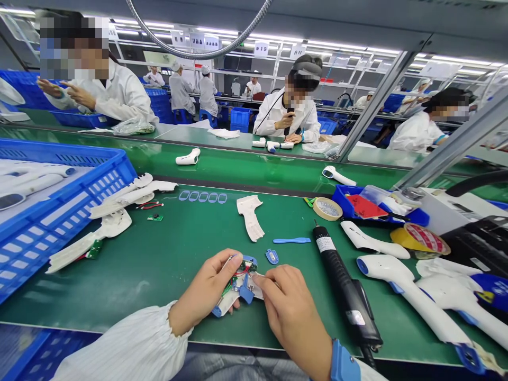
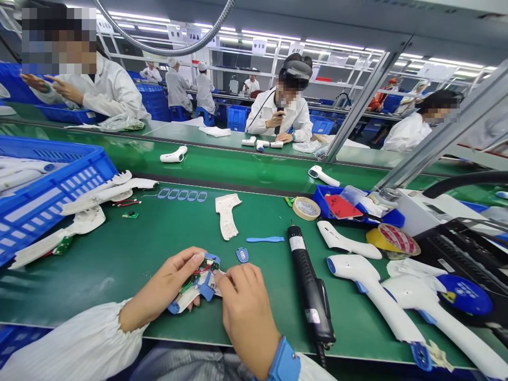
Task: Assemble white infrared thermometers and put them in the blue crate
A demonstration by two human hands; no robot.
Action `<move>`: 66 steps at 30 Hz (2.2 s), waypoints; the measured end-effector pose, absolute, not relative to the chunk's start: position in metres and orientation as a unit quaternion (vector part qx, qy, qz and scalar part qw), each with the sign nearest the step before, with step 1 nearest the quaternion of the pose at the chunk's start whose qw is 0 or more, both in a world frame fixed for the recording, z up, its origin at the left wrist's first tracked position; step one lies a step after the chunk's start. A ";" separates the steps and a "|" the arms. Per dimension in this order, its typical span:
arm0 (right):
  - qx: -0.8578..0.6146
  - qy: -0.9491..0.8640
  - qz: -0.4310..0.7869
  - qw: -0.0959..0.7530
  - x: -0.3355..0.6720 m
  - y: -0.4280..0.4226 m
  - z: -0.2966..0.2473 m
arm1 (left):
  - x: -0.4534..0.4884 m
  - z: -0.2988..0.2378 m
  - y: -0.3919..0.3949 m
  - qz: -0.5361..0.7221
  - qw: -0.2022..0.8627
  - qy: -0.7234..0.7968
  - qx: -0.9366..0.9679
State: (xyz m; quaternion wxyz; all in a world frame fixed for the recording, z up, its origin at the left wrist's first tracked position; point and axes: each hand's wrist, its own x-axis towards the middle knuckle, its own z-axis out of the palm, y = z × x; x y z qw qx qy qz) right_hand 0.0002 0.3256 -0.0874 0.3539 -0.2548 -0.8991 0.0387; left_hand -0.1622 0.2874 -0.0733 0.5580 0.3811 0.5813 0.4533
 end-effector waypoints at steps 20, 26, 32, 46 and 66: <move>-0.193 -0.857 0.195 0.437 -0.002 0.325 -0.064 | -0.165 -0.078 0.272 0.437 0.384 0.581 0.569; -0.170 -0.848 0.167 0.473 0.000 0.323 -0.067 | -0.166 -0.078 0.273 0.441 0.393 0.561 0.580; -0.169 -0.848 0.151 0.480 -0.002 0.319 -0.072 | -0.165 -0.075 0.271 0.444 0.387 0.546 0.597; -0.205 -0.817 0.173 0.511 -0.009 0.312 -0.074 | -0.166 -0.079 0.269 0.446 0.339 0.555 0.614; -0.310 -0.855 0.165 0.382 0.020 0.333 -0.076 | -0.167 -0.069 0.283 0.488 0.579 0.566 0.326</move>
